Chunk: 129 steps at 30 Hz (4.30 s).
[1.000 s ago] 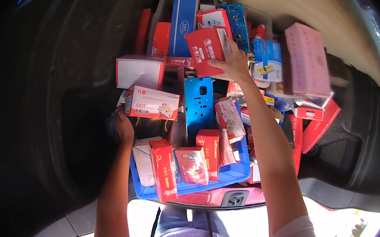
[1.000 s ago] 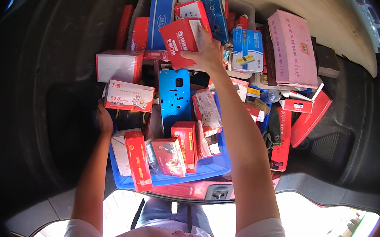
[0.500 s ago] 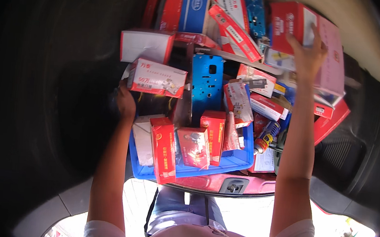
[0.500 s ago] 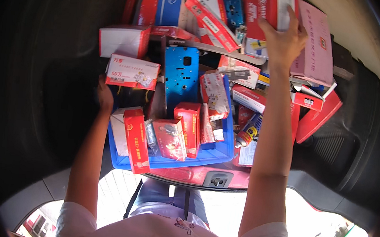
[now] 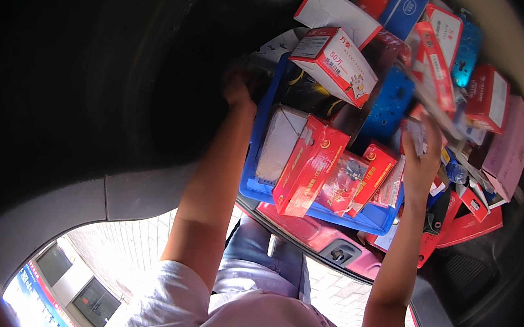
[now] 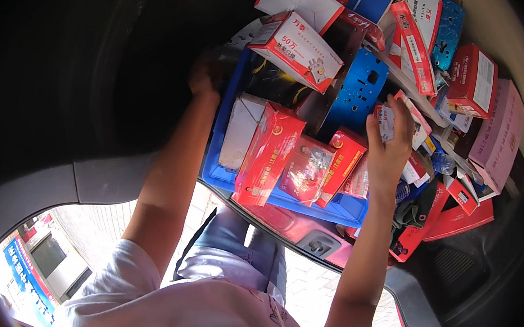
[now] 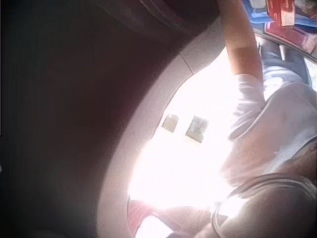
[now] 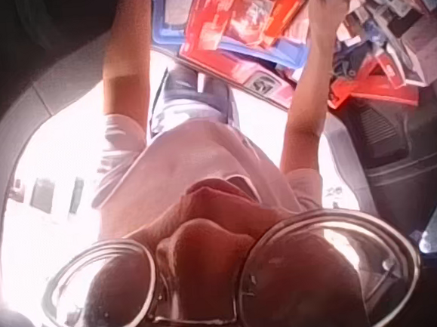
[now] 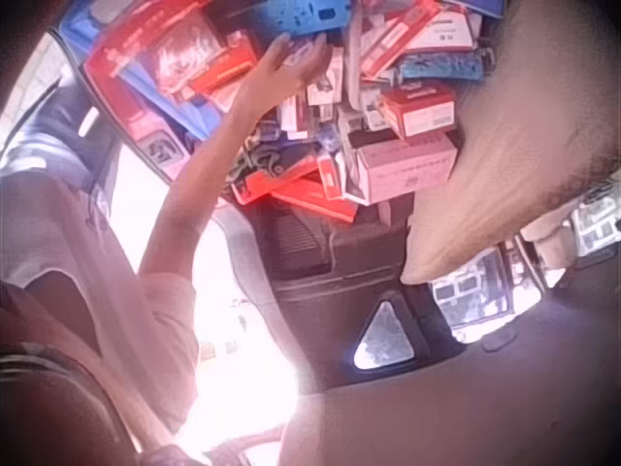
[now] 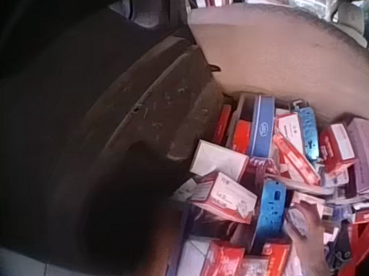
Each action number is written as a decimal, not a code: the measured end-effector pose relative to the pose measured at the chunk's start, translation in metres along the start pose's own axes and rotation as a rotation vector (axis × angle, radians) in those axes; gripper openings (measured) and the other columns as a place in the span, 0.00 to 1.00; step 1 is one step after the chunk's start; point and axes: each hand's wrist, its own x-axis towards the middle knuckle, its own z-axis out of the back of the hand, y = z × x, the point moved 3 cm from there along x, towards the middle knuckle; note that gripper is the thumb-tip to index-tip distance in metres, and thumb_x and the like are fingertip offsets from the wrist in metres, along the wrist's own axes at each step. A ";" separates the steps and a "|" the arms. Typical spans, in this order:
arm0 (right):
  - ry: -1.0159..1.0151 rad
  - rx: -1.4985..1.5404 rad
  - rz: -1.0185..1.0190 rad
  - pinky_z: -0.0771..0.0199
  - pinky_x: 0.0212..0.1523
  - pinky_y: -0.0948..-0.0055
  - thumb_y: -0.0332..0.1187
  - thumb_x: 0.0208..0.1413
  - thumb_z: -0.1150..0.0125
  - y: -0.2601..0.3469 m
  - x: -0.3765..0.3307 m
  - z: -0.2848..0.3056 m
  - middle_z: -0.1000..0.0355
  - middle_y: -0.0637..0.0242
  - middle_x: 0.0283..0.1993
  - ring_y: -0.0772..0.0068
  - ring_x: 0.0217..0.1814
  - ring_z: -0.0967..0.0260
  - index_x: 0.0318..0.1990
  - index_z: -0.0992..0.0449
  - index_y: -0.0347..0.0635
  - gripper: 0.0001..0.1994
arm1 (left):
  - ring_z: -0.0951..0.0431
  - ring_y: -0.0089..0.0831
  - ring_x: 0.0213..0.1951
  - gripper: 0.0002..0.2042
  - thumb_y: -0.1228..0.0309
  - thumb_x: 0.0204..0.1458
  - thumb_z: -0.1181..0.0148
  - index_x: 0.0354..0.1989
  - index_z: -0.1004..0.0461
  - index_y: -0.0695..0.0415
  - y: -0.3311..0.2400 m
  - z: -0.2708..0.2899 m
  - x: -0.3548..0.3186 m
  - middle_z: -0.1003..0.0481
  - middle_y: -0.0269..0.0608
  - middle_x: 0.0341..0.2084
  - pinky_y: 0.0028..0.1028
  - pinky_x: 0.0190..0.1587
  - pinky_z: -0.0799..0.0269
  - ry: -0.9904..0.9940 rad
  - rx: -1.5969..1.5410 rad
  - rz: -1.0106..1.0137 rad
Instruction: The person opens the trunk of a red car and sorts through various items including boxes, a yellow rope, and a gray cloth. They move items around, pick up and place down boxes, and handle a coiled rope and cloth before closing the trunk.
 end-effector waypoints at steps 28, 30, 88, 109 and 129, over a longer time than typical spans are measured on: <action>0.180 -0.062 -0.193 0.43 0.56 0.63 0.33 0.53 0.45 0.018 -0.158 -0.019 0.33 0.56 0.52 0.58 0.55 0.38 0.51 0.33 0.37 0.18 | 0.42 0.42 0.60 0.23 0.59 0.55 0.57 0.57 0.39 0.58 0.033 0.055 0.045 0.41 0.53 0.57 0.39 0.62 0.50 0.221 1.145 -0.683; 0.159 -0.025 -0.220 0.45 0.57 0.61 0.32 0.53 0.46 0.014 -0.156 -0.017 0.34 0.56 0.53 0.55 0.57 0.40 0.51 0.33 0.38 0.17 | 0.40 0.42 0.58 0.22 0.62 0.53 0.54 0.55 0.38 0.56 0.027 0.041 0.072 0.37 0.50 0.55 0.36 0.59 0.45 0.310 1.315 -0.952; -0.028 1.622 -0.774 0.35 0.53 0.63 0.34 0.38 0.41 -0.055 -0.342 0.146 0.31 0.62 0.47 0.63 0.50 0.34 0.51 0.35 0.39 0.27 | 0.37 0.21 0.32 0.12 0.64 0.57 0.51 0.35 0.32 0.62 0.064 0.175 -0.370 0.36 0.29 0.27 0.21 0.39 0.41 1.110 0.394 -0.218; -0.215 1.388 -0.780 0.37 0.55 0.60 0.31 0.45 0.49 -0.078 -0.305 0.073 0.35 0.64 0.52 0.64 0.54 0.37 0.53 0.38 0.42 0.23 | 0.32 0.41 0.42 0.19 0.60 0.49 0.46 0.48 0.33 0.52 0.143 0.212 -0.239 0.31 0.41 0.41 0.39 0.44 0.38 0.688 1.465 -0.837; 0.211 -0.009 -0.624 0.42 0.54 0.67 0.40 0.46 0.40 -0.147 -0.272 0.075 0.42 0.53 0.53 0.54 0.57 0.45 0.57 0.39 0.44 0.29 | 0.26 0.49 0.32 0.16 0.76 0.46 0.51 0.46 0.30 0.52 0.075 0.160 -0.293 0.26 0.50 0.34 0.38 0.35 0.30 0.940 1.362 -0.682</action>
